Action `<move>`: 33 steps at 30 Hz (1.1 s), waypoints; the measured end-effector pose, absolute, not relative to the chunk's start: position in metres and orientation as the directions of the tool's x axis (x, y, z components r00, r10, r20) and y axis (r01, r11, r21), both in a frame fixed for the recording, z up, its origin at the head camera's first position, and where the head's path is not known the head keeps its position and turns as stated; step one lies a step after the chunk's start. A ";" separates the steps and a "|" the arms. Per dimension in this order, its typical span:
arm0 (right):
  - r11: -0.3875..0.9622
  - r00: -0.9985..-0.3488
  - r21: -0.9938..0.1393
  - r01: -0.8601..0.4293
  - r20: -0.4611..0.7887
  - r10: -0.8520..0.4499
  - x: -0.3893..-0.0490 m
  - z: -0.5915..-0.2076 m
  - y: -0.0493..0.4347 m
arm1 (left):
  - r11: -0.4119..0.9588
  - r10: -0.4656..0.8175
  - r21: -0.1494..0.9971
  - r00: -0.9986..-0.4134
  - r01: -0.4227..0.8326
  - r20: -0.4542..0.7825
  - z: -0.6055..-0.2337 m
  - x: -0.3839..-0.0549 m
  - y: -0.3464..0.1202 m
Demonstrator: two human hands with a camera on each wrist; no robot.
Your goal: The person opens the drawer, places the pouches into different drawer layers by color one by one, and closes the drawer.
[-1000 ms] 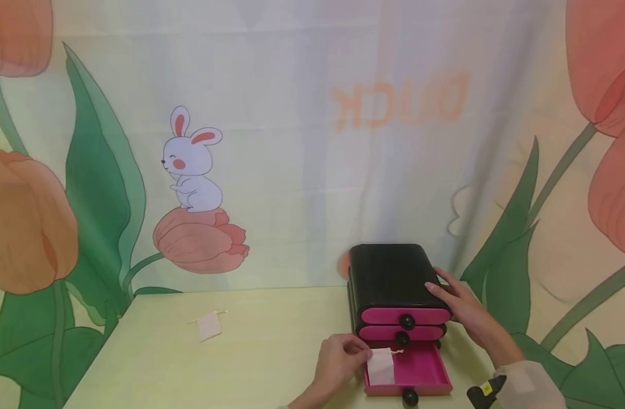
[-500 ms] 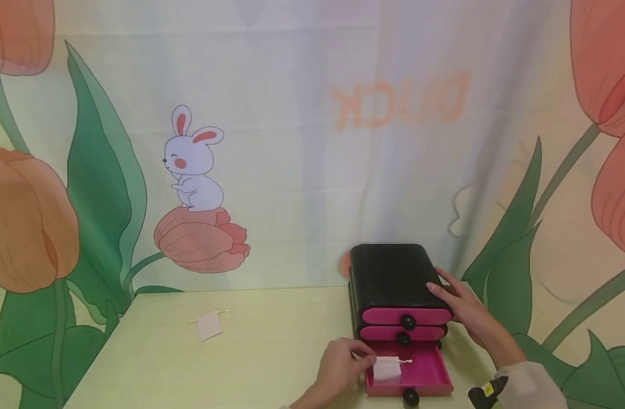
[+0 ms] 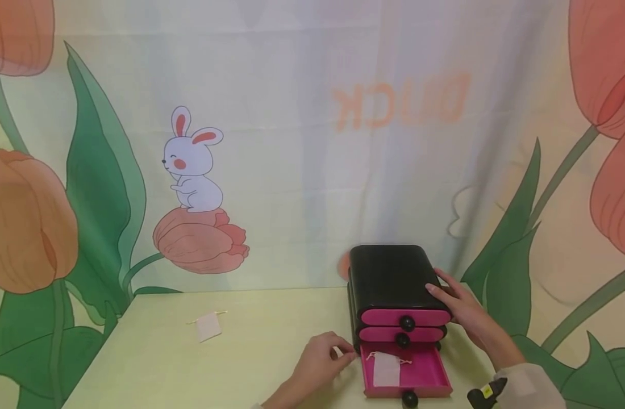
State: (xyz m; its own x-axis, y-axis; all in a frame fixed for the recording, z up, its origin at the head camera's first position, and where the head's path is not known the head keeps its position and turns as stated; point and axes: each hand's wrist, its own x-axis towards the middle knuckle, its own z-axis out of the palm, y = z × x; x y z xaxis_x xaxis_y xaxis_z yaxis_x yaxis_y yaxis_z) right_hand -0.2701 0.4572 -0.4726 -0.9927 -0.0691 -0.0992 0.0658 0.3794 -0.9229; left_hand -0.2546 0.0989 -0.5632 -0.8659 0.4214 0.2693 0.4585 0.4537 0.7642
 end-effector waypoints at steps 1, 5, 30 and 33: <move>0.380 -0.993 -0.923 0.066 -0.100 -0.070 -0.271 -0.472 0.457 | 0.455 0.427 0.761 -0.864 0.462 0.269 -0.561 -0.257 0.090; 0.381 -0.993 -0.922 0.068 -0.102 -0.068 -0.274 -0.469 0.458 | 0.479 0.430 0.754 -0.869 0.449 0.245 -0.551 -0.268 0.049; 0.389 -0.989 -0.917 0.088 -0.127 -0.075 -0.273 -0.471 0.462 | 0.753 -0.171 0.656 -0.977 -0.048 0.125 -0.567 -0.337 -0.172; 0.388 -0.986 -0.915 0.109 -0.148 -0.072 -0.273 -0.475 0.460 | 0.749 -0.215 0.657 -0.970 -0.089 0.114 -0.578 -0.339 -0.181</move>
